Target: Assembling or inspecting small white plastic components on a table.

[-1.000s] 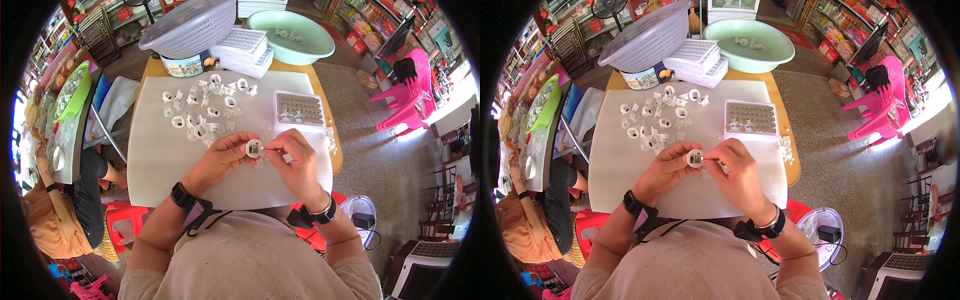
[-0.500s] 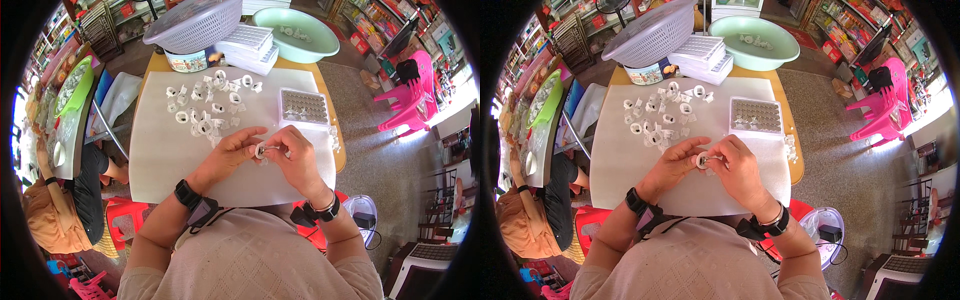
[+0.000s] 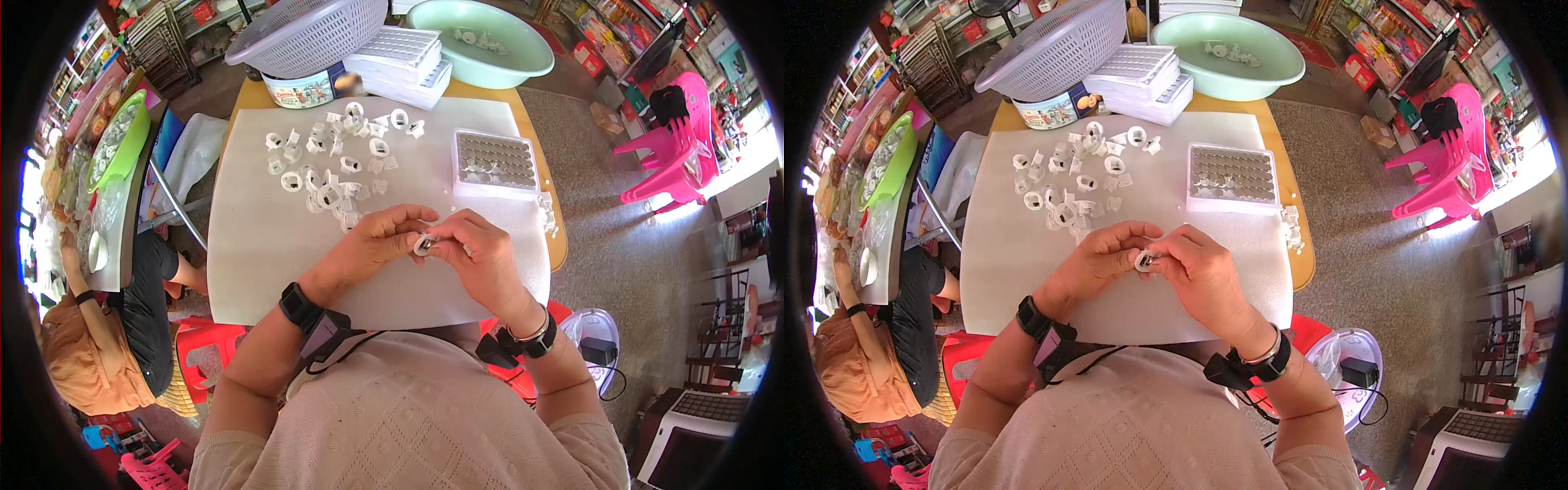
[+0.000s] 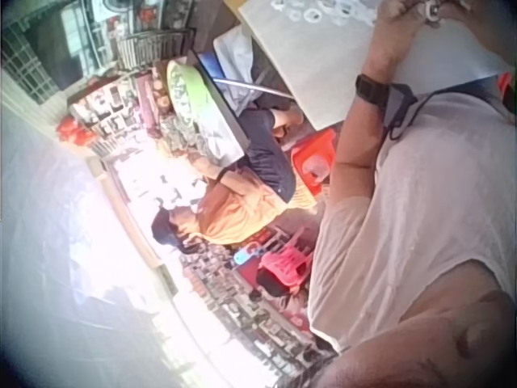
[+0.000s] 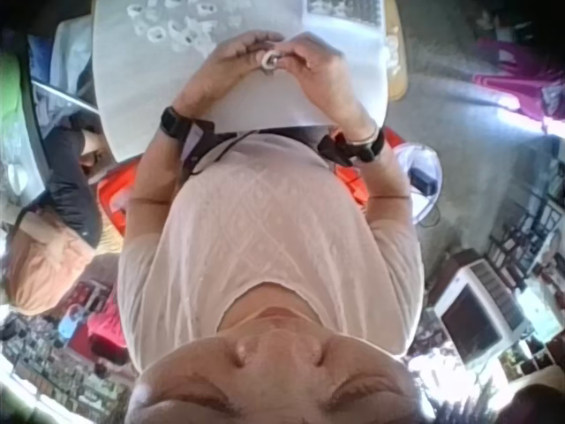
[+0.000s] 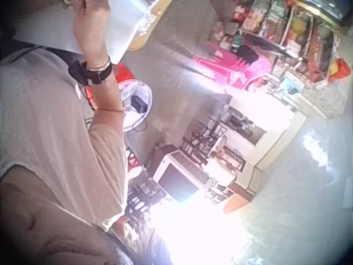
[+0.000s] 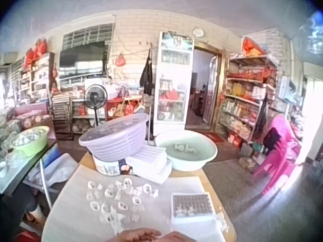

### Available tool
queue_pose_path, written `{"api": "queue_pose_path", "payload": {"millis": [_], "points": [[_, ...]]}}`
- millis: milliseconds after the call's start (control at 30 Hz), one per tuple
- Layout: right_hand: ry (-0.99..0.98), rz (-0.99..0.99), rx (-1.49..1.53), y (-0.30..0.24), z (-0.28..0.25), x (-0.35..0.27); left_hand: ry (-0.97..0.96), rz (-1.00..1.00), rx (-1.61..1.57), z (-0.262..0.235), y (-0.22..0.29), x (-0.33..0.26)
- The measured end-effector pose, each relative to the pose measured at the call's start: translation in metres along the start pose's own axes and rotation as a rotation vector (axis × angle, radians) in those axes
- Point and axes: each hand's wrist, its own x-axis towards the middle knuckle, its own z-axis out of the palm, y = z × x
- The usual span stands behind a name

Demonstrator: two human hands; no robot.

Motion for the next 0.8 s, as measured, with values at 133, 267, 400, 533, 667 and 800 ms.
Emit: {"api": "queue_pose_path", "payload": {"millis": [133, 267, 400, 533, 667, 800], "points": [[0.028, -0.059, -0.109, 0.001, 0.002, -0.004, -0.031, -0.041, 0.073, -0.001, 0.002, 0.002], [0.030, -0.182, -0.250, -0.001, 0.000, -0.002, -0.064, -0.041, 0.078, -0.002, 0.001, 0.003], [0.025, -0.146, -0.223, 0.009, 0.002, -0.003, -0.055, -0.056, 0.130, -0.002, 0.006, 0.004], [0.055, 0.032, -0.041, 0.008, 0.004, -0.001, -0.010, -0.066, -0.022, -0.002, 0.004, 0.004], [0.147, -0.087, -0.098, 0.001, 0.009, -0.001, 0.017, -0.059, -0.206, -0.001, 0.001, 0.002], [0.197, -0.226, -0.274, 0.001, 0.016, 0.002, 0.066, -0.055, -0.188, 0.002, 0.002, 0.002]]}}
